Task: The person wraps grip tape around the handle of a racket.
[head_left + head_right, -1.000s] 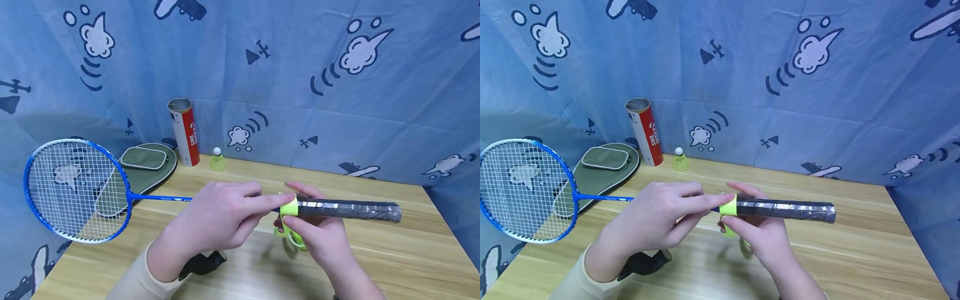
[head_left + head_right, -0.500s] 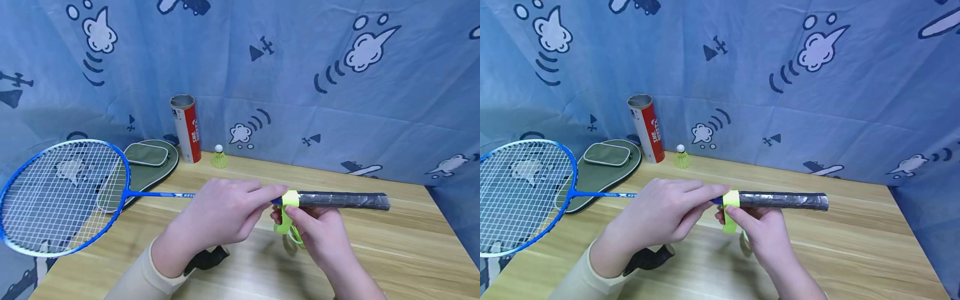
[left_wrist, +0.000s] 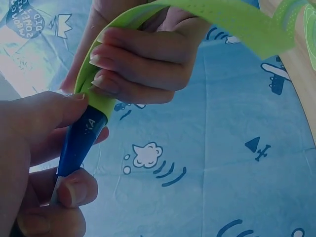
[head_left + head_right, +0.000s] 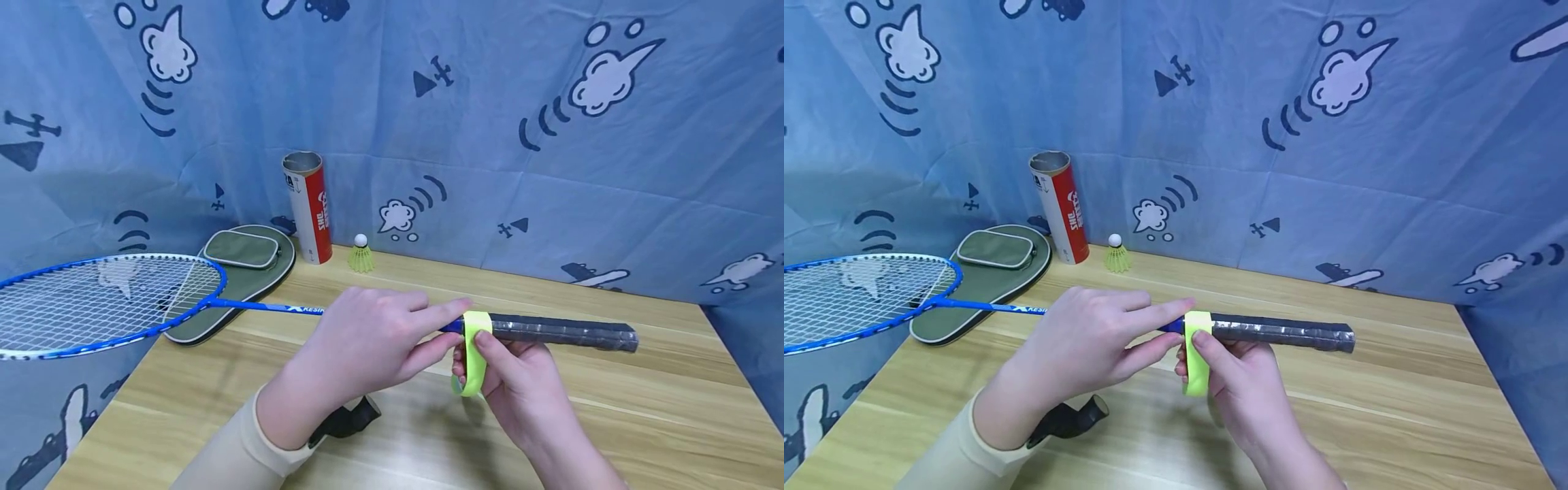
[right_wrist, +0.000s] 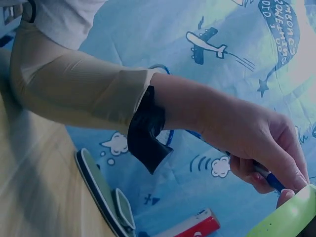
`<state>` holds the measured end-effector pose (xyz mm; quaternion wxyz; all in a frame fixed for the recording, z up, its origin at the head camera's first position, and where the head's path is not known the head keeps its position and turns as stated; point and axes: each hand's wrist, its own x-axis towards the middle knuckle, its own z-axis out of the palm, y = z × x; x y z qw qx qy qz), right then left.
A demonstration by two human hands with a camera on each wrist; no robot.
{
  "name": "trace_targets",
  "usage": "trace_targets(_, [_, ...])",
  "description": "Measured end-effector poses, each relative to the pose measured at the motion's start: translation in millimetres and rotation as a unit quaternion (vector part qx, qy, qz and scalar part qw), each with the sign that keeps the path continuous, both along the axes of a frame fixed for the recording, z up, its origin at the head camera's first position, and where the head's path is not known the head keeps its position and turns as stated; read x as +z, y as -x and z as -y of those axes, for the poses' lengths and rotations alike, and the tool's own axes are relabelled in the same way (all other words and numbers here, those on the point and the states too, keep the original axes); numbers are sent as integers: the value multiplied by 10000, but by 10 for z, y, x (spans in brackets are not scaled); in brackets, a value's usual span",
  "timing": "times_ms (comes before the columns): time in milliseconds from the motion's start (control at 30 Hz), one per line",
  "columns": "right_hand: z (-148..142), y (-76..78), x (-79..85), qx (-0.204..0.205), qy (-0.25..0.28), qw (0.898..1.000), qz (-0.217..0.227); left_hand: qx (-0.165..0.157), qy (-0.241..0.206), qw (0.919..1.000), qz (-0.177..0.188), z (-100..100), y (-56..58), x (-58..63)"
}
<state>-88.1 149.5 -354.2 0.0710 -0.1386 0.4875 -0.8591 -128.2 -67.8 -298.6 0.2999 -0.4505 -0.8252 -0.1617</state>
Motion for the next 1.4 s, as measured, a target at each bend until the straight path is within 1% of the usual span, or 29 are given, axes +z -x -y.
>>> trace_targets(100, [8,-14,-4,-55,-147,9999,19,75,-48,9999,-101,-10,-1,-10])
trace_targets(167, [26,-34,0,-196,-332,9992,60,133,-85,9997,-189,-15,1,-21])
trace_targets(267, [74,-65,10,-541,-624,9965,102,232,-147,9993,-253,-23,5,-39])
trace_targets(367, [127,-101,29,-952,-950,9909,61,327,-181,9990,-239,-31,5,-57])
trace_targets(467, [163,-154,50,-1284,-1195,9844,-159,405,-187,9988,-212,-42,5,-72])
trace_targets(533, [177,-194,67,-1422,-1273,9808,-411,429,-203,9987,-196,-48,4,-79])
trace_targets(633, [184,-240,99,-1484,-1312,9769,-807,410,-243,9987,-183,-56,1,-79])
trace_targets(700, [190,-259,125,-1486,-1341,9748,-990,378,-242,9988,-186,-59,-3,-73])
trace_targets(733, [195,-265,138,-1489,-1372,9737,-1042,368,-237,9989,-180,-59,-5,-70])
trace_targets(833, [219,-283,174,-1633,-1653,9674,-1008,386,-176,9989,-195,-56,-11,-58])
trace_targets(933, [239,-296,187,-1993,-1945,9550,-1022,418,-111,9989,-186,-44,-16,-49])
trace_targets(1000, [241,-295,181,-2248,-1899,9479,-1219,415,-88,9990,-152,-35,-14,-46])
trace_targets(1067, [238,-281,166,-2466,-1595,9430,-1566,411,-76,9991,-102,-24,-11,-43])
trace_targets(1133, [234,-270,151,-2573,-1268,9384,-1925,412,-70,9991,-69,-13,-7,-39])
trace_targets(1233, [225,-262,132,-2610,-994,9304,-2374,397,-62,9992,-49,-4,-2,-36])
trace_targets(1333, [222,-272,130,-2686,-1080,9228,-2543,378,-34,9993,-51,-4,-1,-34])
trace_targets(1400, [225,-274,134,-2702,-1116,9216,-2554,376,-11,9993,-46,-4,-3,-34])
